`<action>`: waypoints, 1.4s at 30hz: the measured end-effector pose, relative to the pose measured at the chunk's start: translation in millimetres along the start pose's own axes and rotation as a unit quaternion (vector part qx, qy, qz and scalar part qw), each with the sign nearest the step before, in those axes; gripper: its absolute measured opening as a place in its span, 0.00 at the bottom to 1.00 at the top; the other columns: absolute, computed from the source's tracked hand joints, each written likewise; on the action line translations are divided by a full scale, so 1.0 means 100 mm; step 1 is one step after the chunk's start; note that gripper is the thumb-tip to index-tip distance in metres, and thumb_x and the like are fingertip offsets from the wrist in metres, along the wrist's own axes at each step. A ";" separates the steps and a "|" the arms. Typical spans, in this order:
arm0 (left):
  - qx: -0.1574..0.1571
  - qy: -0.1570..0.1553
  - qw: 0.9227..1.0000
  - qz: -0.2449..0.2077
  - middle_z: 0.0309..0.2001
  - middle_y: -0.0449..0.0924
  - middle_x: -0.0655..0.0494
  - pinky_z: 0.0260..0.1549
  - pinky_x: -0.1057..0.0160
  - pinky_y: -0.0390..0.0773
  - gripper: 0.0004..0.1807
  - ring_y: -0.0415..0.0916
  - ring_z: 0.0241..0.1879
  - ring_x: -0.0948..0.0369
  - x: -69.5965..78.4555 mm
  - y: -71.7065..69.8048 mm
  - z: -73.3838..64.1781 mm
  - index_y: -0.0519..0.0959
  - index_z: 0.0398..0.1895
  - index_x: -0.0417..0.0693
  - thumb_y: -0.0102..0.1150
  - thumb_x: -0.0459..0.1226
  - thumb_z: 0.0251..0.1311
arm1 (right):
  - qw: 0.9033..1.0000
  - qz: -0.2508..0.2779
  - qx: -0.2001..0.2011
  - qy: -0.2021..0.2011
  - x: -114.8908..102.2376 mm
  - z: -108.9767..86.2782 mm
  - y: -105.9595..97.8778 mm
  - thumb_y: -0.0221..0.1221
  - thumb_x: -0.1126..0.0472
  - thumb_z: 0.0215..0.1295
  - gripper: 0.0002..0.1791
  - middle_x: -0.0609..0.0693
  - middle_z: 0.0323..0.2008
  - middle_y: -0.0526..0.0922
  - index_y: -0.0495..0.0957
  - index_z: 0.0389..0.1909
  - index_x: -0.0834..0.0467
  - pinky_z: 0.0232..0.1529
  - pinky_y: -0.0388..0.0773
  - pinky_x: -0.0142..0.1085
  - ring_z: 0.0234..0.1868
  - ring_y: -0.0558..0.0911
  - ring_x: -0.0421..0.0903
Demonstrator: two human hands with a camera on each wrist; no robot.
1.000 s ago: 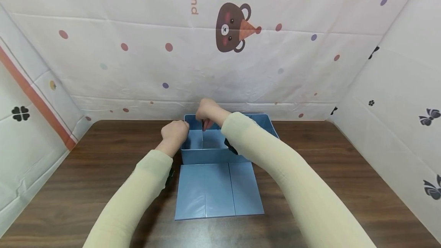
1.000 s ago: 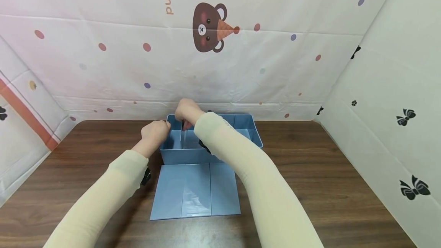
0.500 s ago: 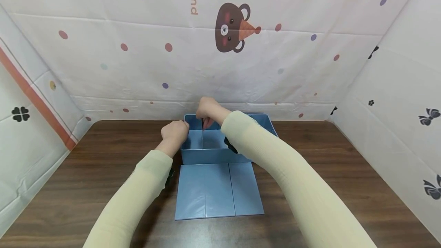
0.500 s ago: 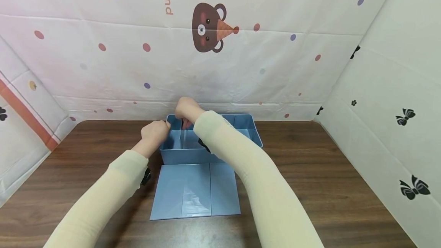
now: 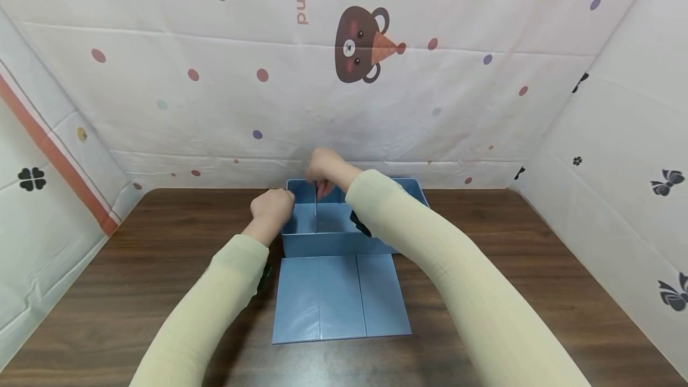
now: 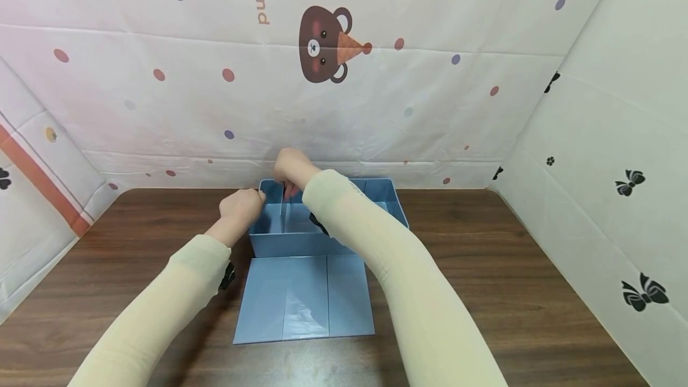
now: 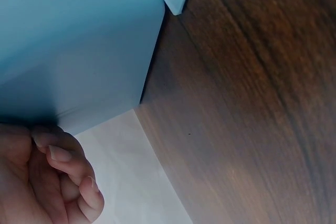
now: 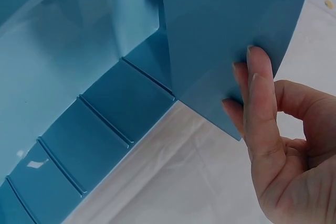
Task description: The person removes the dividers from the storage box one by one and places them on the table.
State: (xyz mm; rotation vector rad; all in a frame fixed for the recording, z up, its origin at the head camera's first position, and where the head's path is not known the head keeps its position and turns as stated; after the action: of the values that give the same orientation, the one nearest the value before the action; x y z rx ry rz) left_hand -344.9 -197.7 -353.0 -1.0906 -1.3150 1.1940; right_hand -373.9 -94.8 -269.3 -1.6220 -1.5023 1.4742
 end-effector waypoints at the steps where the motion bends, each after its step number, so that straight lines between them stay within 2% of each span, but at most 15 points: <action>1: 0.002 -0.001 1.000 -0.001 0.39 0.86 0.42 0.29 0.50 0.82 0.17 0.84 0.37 0.51 0.00 0.00 0.00 0.82 0.38 0.44 0.42 0.36 0.78 | 1.000 -0.001 0.000 0.001 0.00 0.00 0.00 0.53 0.65 0.74 0.14 0.48 0.07 0.77 0.86 0.43 0.69 0.49 0.87 0.43 0.08 0.76 0.40; 10: 0.005 -0.002 1.000 -0.007 0.37 0.86 0.41 0.28 0.50 0.82 0.18 0.84 0.35 0.51 -0.01 0.00 -0.01 0.82 0.37 0.43 0.41 0.38 0.78 | 1.000 0.003 0.005 -0.003 -0.02 -0.05 -0.06 0.54 0.66 0.73 0.14 0.48 0.07 0.77 0.86 0.43 0.70 0.48 0.87 0.42 0.07 0.75 0.39; 14: 0.005 -0.002 1.000 -0.010 0.38 0.86 0.41 0.29 0.50 0.82 0.19 0.84 0.36 0.51 -0.01 0.00 -0.01 0.82 0.38 0.43 0.41 0.38 0.79 | 1.000 -0.002 0.009 -0.007 -0.03 -0.09 -0.11 0.54 0.64 0.74 0.15 0.48 0.07 0.77 0.86 0.42 0.70 0.34 0.87 0.36 0.07 0.76 0.38; 17: 0.002 -0.010 1.000 -0.020 0.38 0.86 0.41 0.29 0.51 0.82 0.21 0.84 0.37 0.51 -0.03 0.00 -0.02 0.82 0.37 0.42 0.38 0.39 0.80 | 1.000 0.011 0.013 -0.011 -0.02 -0.13 -0.15 0.55 0.63 0.74 0.15 0.49 0.08 0.78 0.87 0.38 0.69 0.21 0.82 0.32 0.08 0.76 0.39; 20: 0.000 -0.015 1.000 -0.026 0.38 0.85 0.41 0.29 0.51 0.82 0.22 0.84 0.37 0.50 -0.04 -0.01 -0.02 0.82 0.36 0.42 0.37 0.40 0.80 | 0.999 0.030 0.017 -0.012 0.00 -0.16 -0.18 0.57 0.62 0.73 0.14 0.50 0.09 0.78 0.85 0.32 0.67 0.18 0.79 0.31 0.08 0.76 0.40; 30: -0.002 -0.010 1.000 -0.025 0.38 0.85 0.41 0.30 0.51 0.82 0.20 0.83 0.36 0.51 -0.04 0.02 -0.01 0.81 0.35 0.43 0.38 0.38 0.79 | 0.998 0.061 -0.001 -0.035 0.03 -0.28 -0.29 0.55 0.62 0.72 0.16 0.49 0.10 0.78 0.81 0.25 0.64 0.19 0.80 0.31 0.10 0.78 0.39; 35: -0.003 -0.024 0.998 -0.050 0.37 0.85 0.40 0.30 0.50 0.81 0.26 0.83 0.35 0.51 -0.06 0.02 0.00 0.81 0.31 0.42 0.34 0.41 0.81 | 0.993 0.104 -0.018 -0.050 0.04 -0.38 -0.35 0.53 0.65 0.71 0.15 0.49 0.10 0.78 0.78 0.23 0.63 0.20 0.80 0.32 0.12 0.79 0.40; 38: -0.005 -0.028 0.998 -0.055 0.36 0.85 0.40 0.30 0.51 0.81 0.28 0.83 0.34 0.50 -0.07 0.02 0.01 0.81 0.30 0.42 0.33 0.42 0.81 | 0.990 0.127 -0.022 -0.054 0.07 -0.44 -0.36 0.54 0.66 0.70 0.15 0.49 0.13 0.79 0.77 0.22 0.63 0.25 0.84 0.34 0.14 0.80 0.40; 42: -0.005 -0.009 0.999 -0.031 0.37 0.85 0.41 0.30 0.51 0.81 0.22 0.83 0.36 0.51 -0.04 0.03 0.00 0.81 0.33 0.43 0.38 0.39 0.79 | 0.988 0.136 -0.020 -0.066 0.14 -0.52 -0.37 0.54 0.65 0.71 0.12 0.49 0.18 0.80 0.79 0.26 0.63 0.35 0.88 0.38 0.17 0.82 0.40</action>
State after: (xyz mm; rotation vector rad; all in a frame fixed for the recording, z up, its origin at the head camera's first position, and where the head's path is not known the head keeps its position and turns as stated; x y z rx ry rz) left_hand -344.9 -201.2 -356.0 -1.0405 -1.3602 1.1563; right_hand -343.9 -56.1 -226.3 -1.8449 -1.4316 1.7369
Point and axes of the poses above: each hand's wrist, its own z-axis towards the middle knuckle, its own y-axis out of the palm, x = y × z, the point moved 8 cm from there along z, towards the middle knuckle
